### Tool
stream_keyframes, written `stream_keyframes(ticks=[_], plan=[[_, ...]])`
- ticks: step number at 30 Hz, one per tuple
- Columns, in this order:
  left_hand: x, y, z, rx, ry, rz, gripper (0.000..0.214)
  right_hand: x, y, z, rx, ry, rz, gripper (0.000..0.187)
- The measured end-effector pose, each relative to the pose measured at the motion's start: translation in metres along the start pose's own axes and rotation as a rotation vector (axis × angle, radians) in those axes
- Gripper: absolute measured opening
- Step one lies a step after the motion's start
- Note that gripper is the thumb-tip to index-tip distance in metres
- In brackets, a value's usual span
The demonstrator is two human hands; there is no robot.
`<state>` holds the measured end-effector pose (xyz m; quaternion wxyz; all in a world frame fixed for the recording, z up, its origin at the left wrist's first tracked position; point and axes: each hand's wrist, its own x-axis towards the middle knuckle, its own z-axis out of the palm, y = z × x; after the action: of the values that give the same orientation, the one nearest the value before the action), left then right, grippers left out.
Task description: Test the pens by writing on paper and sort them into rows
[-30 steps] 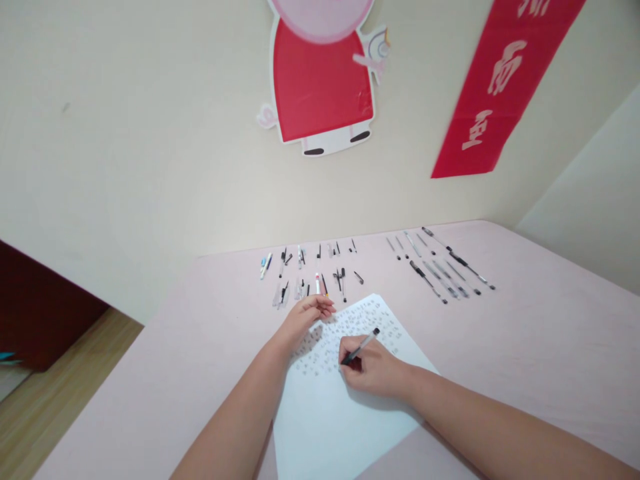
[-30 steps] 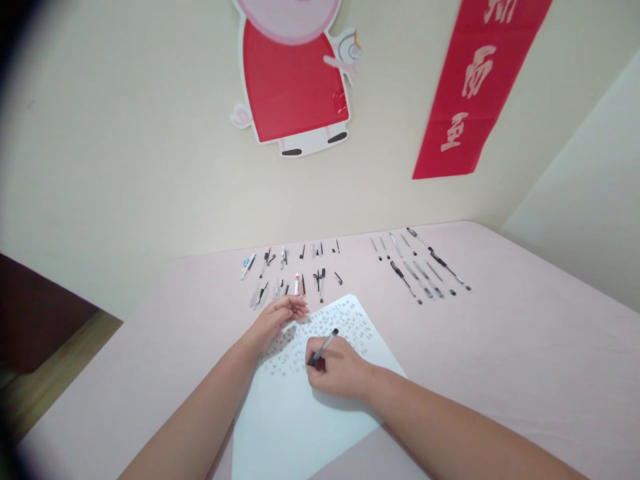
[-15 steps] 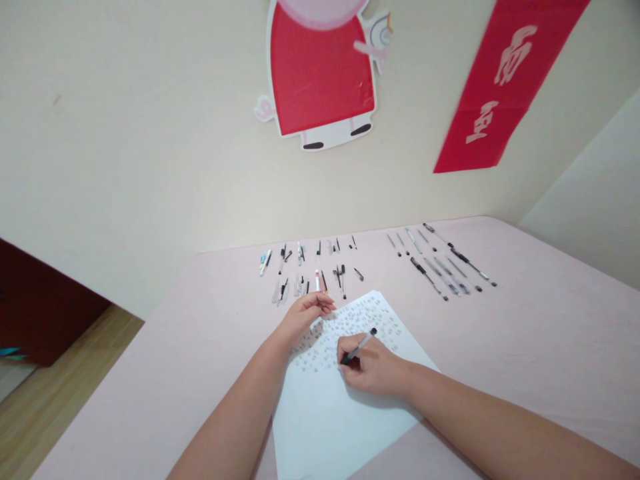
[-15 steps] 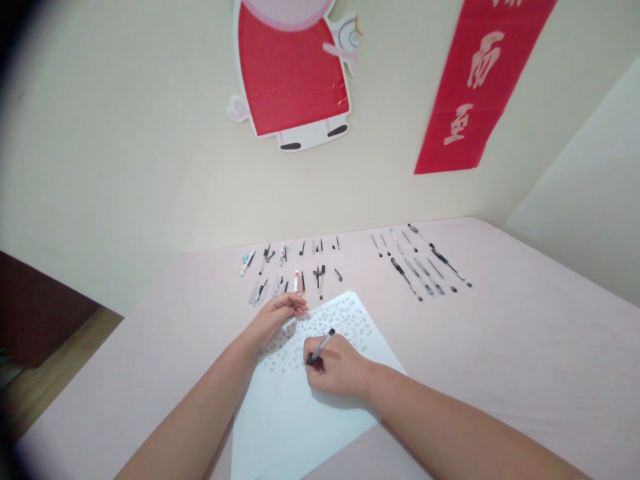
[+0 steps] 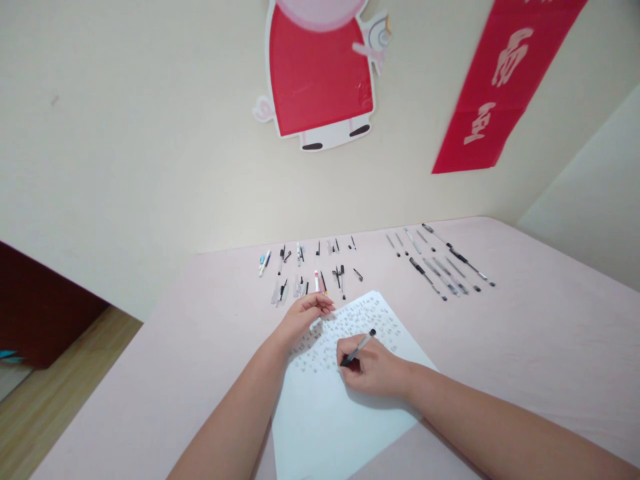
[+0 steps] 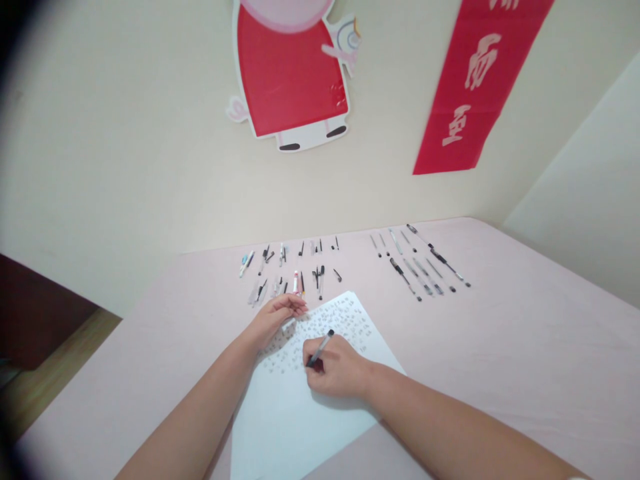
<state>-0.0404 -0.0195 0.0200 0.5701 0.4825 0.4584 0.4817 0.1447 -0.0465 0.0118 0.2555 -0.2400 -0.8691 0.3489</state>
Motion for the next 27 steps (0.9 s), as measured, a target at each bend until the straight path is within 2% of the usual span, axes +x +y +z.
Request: stream_keyframes(ticks=[10,19,22,27], plan=[[0.0006,-0.0003,-0.0003,0.014,0.000,0.010,0.026,-0.0009,0.0006,-0.0006,0.003,-0.033,0.001,0.016],[0.0005,-0.0009,-0.0006,0.015,-0.006,0.011,0.025,-0.0017,0.0024,0.0023,-0.016,0.007,0.033,0.016],[0.0004,-0.0009,-0.0004,0.016,0.003,-0.001,0.025,0.0000,0.0025,0.0003,0.055,0.015,0.104,0.015],[0.0008,-0.0013,-0.0005,0.010,0.001,0.010,0.025,0.0045,0.0048,-0.0034,0.165,0.114,0.210,0.013]])
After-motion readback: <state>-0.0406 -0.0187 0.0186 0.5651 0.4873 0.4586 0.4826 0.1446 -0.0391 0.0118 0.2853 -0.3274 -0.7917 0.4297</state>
